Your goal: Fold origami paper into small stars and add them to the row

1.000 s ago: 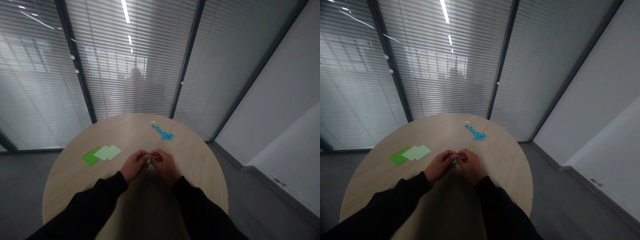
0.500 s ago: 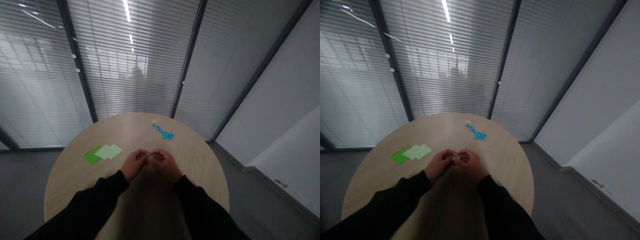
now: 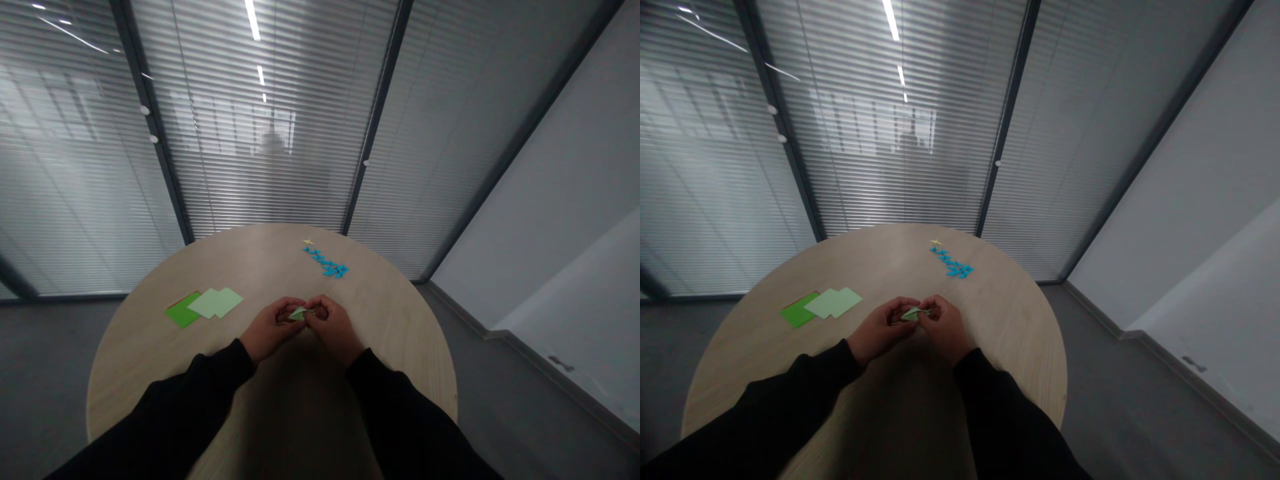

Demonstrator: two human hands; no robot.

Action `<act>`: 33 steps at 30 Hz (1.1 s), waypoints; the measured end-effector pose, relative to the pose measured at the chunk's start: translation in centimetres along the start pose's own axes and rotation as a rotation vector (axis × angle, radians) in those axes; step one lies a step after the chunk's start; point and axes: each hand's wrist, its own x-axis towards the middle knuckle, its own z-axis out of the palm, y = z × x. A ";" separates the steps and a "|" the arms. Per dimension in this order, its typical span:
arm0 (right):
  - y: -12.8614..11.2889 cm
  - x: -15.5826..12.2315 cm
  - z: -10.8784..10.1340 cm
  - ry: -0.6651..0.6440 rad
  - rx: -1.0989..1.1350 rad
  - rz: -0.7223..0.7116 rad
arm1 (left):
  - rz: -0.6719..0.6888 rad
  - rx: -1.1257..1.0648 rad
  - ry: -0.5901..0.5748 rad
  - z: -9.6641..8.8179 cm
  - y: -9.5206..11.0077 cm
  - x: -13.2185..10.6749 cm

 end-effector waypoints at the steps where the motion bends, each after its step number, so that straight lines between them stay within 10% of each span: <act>1: -0.1 0.0 0.0 -0.007 0.017 0.015 | 0.007 0.010 0.000 0.0 0.0 0.0; 15: -0.3 0.0 -0.3 -0.082 0.004 -0.024 | -0.108 -0.096 0.120 -0.3 -0.3 0.2; 22: -0.9 0.3 -1.9 -0.172 -0.329 -0.463 | -0.108 -0.271 0.098 -0.5 -1.3 0.5; 33: -1.6 0.2 -2.6 -0.244 -0.591 -0.578 | -0.084 -0.122 0.051 -0.4 -0.2 0.1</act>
